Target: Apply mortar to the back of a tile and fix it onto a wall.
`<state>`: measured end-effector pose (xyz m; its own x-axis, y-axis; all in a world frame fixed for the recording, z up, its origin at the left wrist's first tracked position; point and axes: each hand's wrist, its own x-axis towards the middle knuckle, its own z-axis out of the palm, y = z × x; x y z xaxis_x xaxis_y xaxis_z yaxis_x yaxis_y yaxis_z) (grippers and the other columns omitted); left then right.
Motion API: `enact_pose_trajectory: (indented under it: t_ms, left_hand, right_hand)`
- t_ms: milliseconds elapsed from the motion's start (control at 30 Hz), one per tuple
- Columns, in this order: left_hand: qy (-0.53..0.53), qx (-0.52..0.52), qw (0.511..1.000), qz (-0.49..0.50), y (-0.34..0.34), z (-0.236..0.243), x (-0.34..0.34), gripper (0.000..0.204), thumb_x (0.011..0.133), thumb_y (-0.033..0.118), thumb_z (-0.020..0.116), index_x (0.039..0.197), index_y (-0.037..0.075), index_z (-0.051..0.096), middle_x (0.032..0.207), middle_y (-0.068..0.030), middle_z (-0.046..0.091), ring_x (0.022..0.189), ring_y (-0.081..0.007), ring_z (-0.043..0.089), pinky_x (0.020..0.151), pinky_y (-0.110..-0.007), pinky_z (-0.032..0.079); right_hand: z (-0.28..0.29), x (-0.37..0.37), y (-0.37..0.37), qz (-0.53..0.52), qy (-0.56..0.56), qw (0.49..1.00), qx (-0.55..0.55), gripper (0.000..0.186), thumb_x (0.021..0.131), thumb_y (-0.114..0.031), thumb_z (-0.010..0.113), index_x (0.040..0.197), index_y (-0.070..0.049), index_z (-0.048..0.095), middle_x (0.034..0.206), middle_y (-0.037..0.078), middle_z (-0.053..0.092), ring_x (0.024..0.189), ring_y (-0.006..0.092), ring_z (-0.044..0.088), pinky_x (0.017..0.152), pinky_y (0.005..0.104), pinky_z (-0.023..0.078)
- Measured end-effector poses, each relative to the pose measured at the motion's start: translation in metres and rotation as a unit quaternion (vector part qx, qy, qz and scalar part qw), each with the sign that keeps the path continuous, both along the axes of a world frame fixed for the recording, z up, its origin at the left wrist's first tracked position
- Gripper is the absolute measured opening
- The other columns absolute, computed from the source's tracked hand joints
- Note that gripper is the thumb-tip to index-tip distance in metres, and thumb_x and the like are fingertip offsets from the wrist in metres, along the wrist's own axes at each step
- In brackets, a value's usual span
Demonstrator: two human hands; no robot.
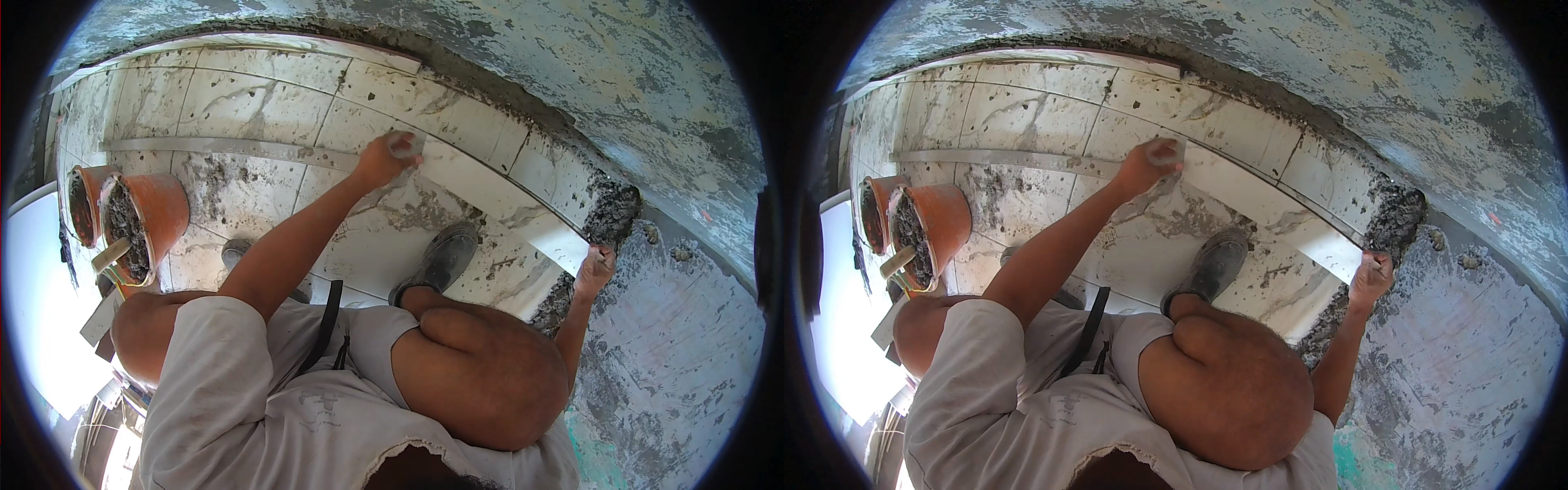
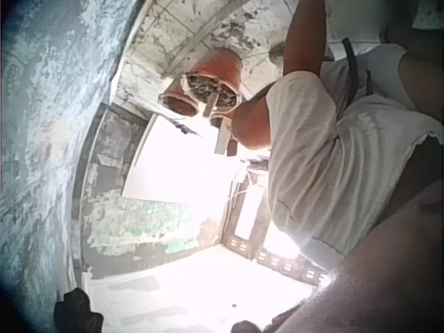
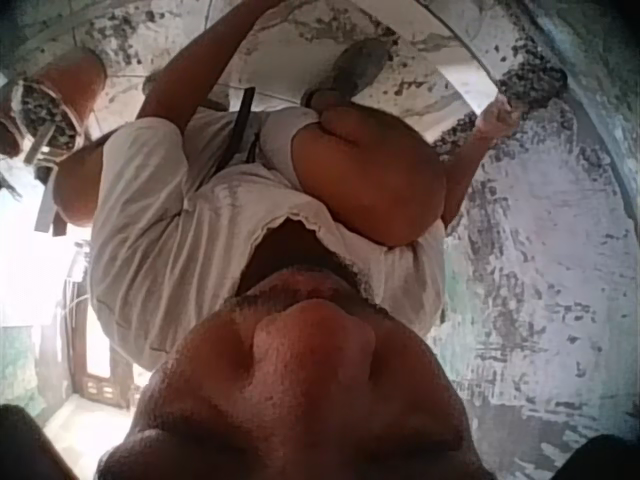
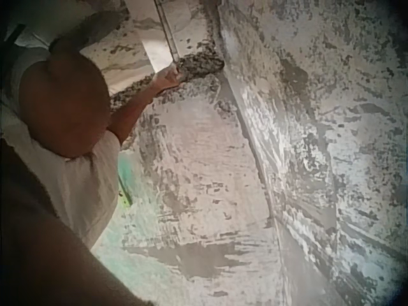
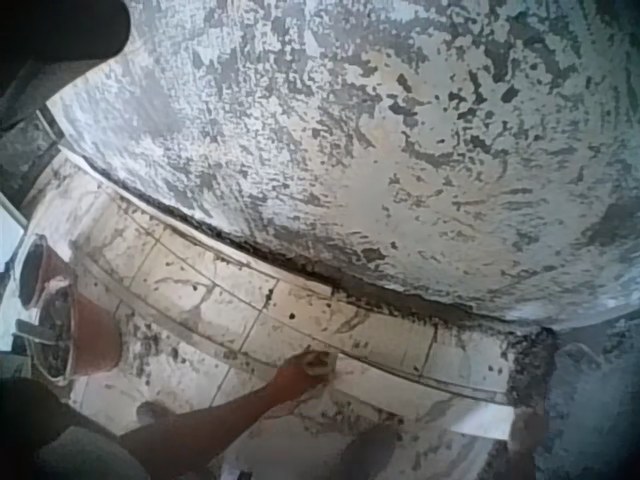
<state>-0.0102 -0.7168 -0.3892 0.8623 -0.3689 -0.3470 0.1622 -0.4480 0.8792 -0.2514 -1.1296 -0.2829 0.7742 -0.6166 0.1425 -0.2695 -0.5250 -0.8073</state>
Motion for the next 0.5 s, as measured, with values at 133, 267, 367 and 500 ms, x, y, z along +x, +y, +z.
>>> enact_pose_trajectory:
  t_ms: [133, 267, 367, 500]
  left_hand:
    - [0.102, 0.026, 0.993, -0.047, -0.02, 0.018, 0.008, 0.035, 0.076, 0.029, 0.077, 0.099, 0.003, 0.07, 0.095, -0.0104, 0.071, 0.084, -0.024, 0.067, 0.077, -0.037, 0.05]
    - [0.056, 0.023, 0.997, 0.055, -0.022, 0.019, 0.026, 0.026, 0.082, 0.018, 0.074, 0.099, 0.0, 0.069, 0.079, -0.0045, 0.069, 0.065, -0.0091, 0.055, 0.063, -0.028, 0.047]
    - [0.046, -0.022, 0.992, 0.117, -0.036, 0.014, 0.044, 0.024, 0.082, 0.017, 0.074, 0.098, -0.001, 0.07, 0.081, -0.0044, 0.069, 0.066, -0.0088, 0.056, 0.063, -0.027, 0.047]
    - [0.08, -0.093, 0.974, 0.193, -0.054, 0.001, 0.067, 0.029, 0.083, 0.016, 0.074, 0.105, -0.003, 0.068, 0.093, -0.0067, 0.071, 0.08, -0.0101, 0.06, 0.07, -0.027, 0.047]
  right_hand:
    - [0.002, 0.006, -0.012, 0.02, 0.0, 1.0, 0.008, 0.026, 0.087, -0.024, 0.071, 0.084, -0.005, 0.055, 0.075, -0.003, 0.051, 0.068, 0.0062, 0.043, 0.059, 0.0226, 0.037]
    - [0.02, 0.044, 0.009, 0.057, 0.108, 0.989, 0.086, 0.025, 0.081, -0.014, 0.077, 0.091, -0.004, 0.055, 0.08, 0.0, 0.055, 0.074, 0.0094, 0.05, 0.065, 0.0257, 0.044]
    - [0.03, 0.06, 0.004, 0.1, 0.167, 0.979, 0.062, 0.027, 0.08, -0.01, 0.076, 0.096, -0.003, 0.056, 0.082, 0.002, 0.057, 0.077, 0.0107, 0.052, 0.068, 0.0269, 0.046]
    - [-0.013, 0.088, -0.026, 0.142, 0.09, 0.985, -0.035, 0.027, 0.08, -0.009, 0.077, 0.097, -0.001, 0.057, 0.084, 0.004, 0.059, 0.075, 0.0101, 0.053, 0.067, 0.025, 0.045]
